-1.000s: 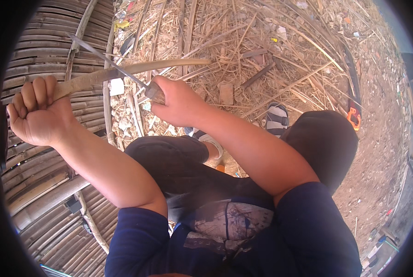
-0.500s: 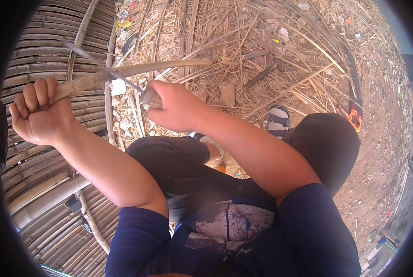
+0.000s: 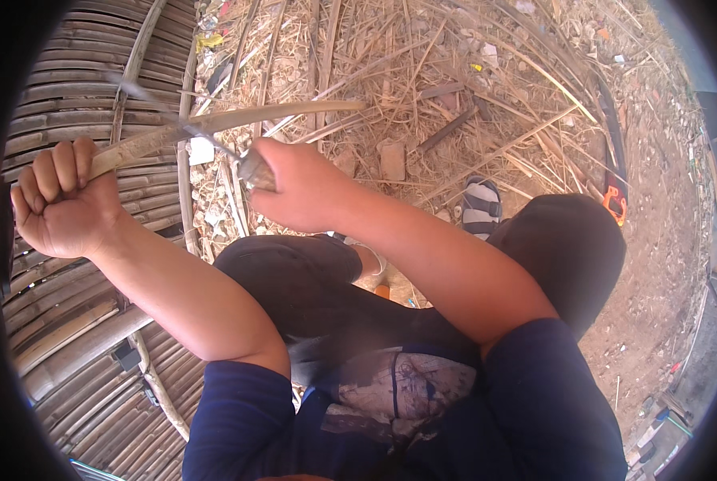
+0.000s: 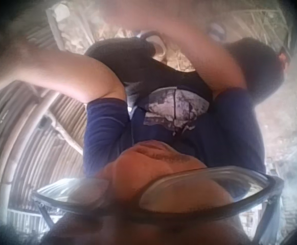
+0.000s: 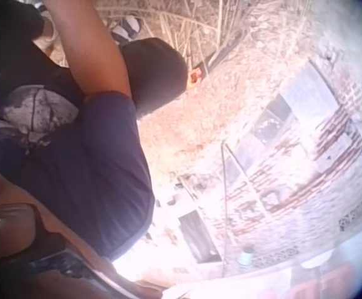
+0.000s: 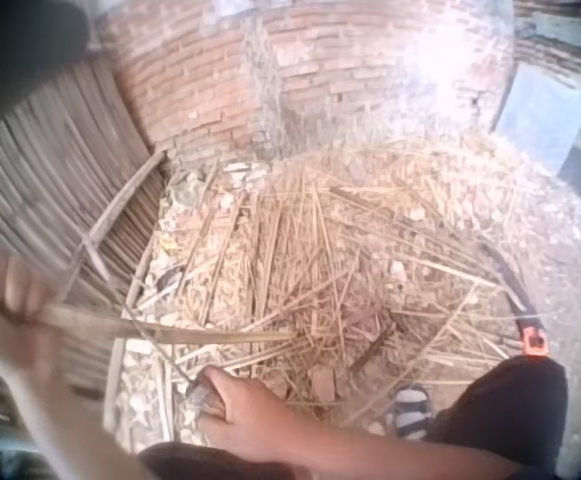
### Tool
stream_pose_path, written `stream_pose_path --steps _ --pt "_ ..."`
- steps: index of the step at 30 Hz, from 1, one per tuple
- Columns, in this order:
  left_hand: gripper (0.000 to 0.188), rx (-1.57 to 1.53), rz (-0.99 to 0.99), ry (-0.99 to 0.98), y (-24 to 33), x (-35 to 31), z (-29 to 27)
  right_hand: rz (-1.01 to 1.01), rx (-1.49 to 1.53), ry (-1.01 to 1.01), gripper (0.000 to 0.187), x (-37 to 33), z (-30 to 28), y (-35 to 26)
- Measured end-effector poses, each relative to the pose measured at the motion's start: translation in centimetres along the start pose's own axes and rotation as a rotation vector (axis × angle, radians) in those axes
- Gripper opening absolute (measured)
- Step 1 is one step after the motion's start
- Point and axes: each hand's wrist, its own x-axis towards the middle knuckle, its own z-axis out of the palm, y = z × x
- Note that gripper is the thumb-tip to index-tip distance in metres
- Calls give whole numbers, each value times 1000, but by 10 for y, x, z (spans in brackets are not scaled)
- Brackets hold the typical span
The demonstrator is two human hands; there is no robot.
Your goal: The person scrapes a bamboo stick using a handheld blade while sitting in an outdoor area. They hold the bamboo stick with their left hand and move the blade along its length with their right hand to clean the surface.
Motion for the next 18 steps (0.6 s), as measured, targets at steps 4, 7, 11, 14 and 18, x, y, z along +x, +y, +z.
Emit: stream_pose_path --steps 4,7,11,14,18 --pt "38 5 63 13 -6 -3 9 35 -37 104 37 2 6 31" --pt "38 28 76 48 -8 -1 10 213 -90 288 36 -4 7 93" --pt "39 6 95 37 -7 0 2 418 -68 329 34 -9 0 123" --pt "40 22 95 49 -6 -2 1 301 -9 255 33 -8 7 86" --pt "40 22 80 47 -7 -2 7 4 24 111 34 -2 13 31"
